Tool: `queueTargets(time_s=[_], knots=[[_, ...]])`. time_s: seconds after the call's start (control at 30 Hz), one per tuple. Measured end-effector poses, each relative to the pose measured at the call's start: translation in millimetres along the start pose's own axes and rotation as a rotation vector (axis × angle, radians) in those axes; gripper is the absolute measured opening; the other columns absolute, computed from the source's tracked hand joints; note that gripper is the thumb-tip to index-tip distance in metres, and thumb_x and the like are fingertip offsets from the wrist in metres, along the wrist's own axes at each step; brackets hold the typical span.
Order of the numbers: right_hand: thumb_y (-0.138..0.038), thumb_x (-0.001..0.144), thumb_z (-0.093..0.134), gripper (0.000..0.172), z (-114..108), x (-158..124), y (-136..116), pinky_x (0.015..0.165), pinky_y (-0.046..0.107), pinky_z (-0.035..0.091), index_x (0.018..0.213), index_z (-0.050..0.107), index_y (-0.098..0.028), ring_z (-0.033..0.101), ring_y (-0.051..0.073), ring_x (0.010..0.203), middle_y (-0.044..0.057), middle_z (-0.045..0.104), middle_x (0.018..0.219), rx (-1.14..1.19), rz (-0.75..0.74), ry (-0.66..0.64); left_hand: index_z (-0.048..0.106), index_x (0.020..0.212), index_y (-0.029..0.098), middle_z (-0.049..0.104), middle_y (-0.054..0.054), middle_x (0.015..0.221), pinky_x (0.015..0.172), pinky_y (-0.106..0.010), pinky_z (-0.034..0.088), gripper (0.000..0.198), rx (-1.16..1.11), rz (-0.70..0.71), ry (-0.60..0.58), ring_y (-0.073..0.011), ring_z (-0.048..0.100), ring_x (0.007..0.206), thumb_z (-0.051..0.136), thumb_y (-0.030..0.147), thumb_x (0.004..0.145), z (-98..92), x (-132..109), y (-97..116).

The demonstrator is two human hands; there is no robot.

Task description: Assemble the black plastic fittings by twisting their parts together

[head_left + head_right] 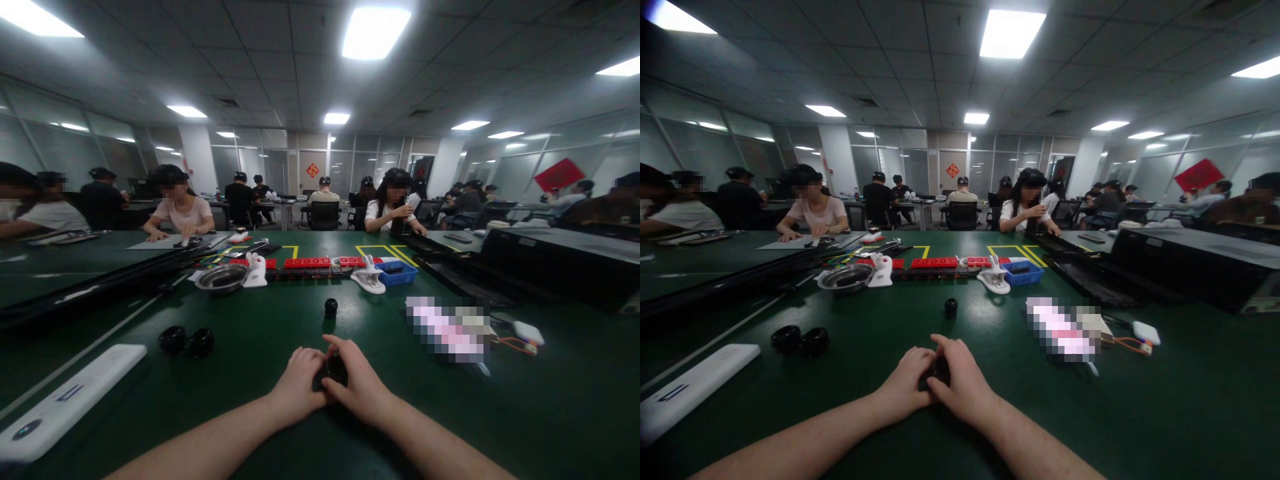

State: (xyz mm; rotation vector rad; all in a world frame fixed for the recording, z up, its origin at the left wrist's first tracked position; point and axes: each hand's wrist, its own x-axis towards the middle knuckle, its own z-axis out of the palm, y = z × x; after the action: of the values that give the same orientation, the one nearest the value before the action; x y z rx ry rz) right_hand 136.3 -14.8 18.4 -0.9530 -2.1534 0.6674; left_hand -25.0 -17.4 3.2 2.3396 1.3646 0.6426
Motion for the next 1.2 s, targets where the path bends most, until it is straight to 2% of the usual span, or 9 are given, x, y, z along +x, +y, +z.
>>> queueTargets(time_s=[0.13,0.3,0.47,0.57,0.67,0.87,1.0,1.1,1.2], knots=[[0.001,0.057,0.047,0.07,-5.8,-3.2,-3.9,0.095,0.035,0.032,0.122,0.031,-0.02,0.042,0.019,0.107,0.006,0.046,0.114,0.034,-0.059,-0.031,0.052,0.098,0.019,0.054,-0.005,0.099,0.087,-0.04,0.033,0.039,0.009,0.015,0.018,-0.0241,0.046,0.094,0.062,0.038,0.065,4.5,0.5,-5.1],[-0.017,0.061,0.063,0.064,-3.4,0.7,-2.8,0.088,0.04,0.036,0.119,0.036,-0.021,0.046,0.023,0.096,0.006,0.05,0.101,-0.087,0.067,0.124,0.053,0.089,0.019,0.054,-0.003,0.094,0.086,-0.038,0.033,0.034,0.031,0.018,0.02,-0.0224,0.047,0.09,0.062,0.04,0.064,5.9,1.5,-6.0],[-0.017,0.06,0.063,0.067,3.1,2.5,0.8,0.085,0.039,0.038,0.121,0.036,-0.018,0.049,0.022,0.09,0.006,0.052,0.095,-0.11,0.099,0.054,0.054,0.091,0.019,0.054,-0.004,0.095,0.093,-0.041,0.028,0.033,0.02,0.011,0.008,-0.0224,0.048,0.092,0.063,0.036,0.064,5.8,1.1,-5.3],[-0.005,0.059,0.051,0.07,-0.7,-1.2,-0.3,0.092,0.039,0.034,0.125,0.03,-0.018,0.046,0.021,0.101,0.007,0.048,0.109,-0.025,0.019,-0.018,0.054,0.093,0.019,0.054,-0.005,0.099,0.096,-0.044,0.023,0.035,0.011,0.005,0.011,-0.0234,0.046,0.096,0.062,0.039,0.065,5.4,0.3,-5.3],[-0.004,0.058,0.048,0.074,-5.9,-3.7,-2.6,0.095,0.042,0.03,0.126,0.026,-0.02,0.04,0.023,0.11,0.009,0.042,0.12,0.003,0.004,-0.012,0.054,0.093,0.018,0.054,-0.006,0.1,0.095,-0.044,0.025,0.039,0.012,0.016,0.02,-0.0244,0.046,0.096,0.062,0.044,0.065,5.0,0.0,-5.8],[-0.024,0.058,0.067,0.072,-1.4,1.8,-1.4,0.085,0.04,0.037,0.121,0.035,-0.018,0.048,0.024,0.093,0.007,0.05,0.098,-0.13,0.123,0.136,0.054,0.089,0.019,0.054,-0.003,0.094,0.086,-0.037,0.033,0.033,0.047,0.033,0.025,-0.0218,0.047,0.089,0.063,0.04,0.065,3.5,0.6,-4.5],[-0.017,0.063,0.06,0.065,1.7,2.6,1.9,0.084,0.038,0.039,0.123,0.034,-0.018,0.05,0.021,0.089,0.005,0.053,0.092,-0.084,0.139,0.05,0.054,0.092,0.02,0.054,-0.003,0.095,0.086,-0.037,0.033,0.032,0.04,0.032,0.008,-0.0217,0.047,0.09,0.062,0.038,0.066,2.1,0.6,-2.5],[-0.005,0.061,0.048,0.069,-3.1,-0.3,1.1,0.091,0.038,0.035,0.125,0.03,-0.022,0.048,0.02,0.1,0.006,0.052,0.106,0.02,0.025,-0.045,0.054,0.093,0.02,0.054,-0.004,0.096,0.086,-0.038,0.032,0.037,0.032,0.022,0.003,-0.0229,0.047,0.091,0.061,0.044,0.066,1.4,0.4,-2.4],[-0.005,0.061,0.049,0.07,-8.8,-2.6,-1.2,0.094,0.04,0.032,0.126,0.029,-0.022,0.043,0.022,0.108,0.007,0.046,0.117,0.039,-0.002,-0.028,0.054,0.092,0.019,0.054,-0.005,0.097,0.084,-0.039,0.034,0.039,0.035,0.019,0.004,-0.0238,0.047,0.091,0.06,0.048,0.066,0.7,0.1,-2.9]])
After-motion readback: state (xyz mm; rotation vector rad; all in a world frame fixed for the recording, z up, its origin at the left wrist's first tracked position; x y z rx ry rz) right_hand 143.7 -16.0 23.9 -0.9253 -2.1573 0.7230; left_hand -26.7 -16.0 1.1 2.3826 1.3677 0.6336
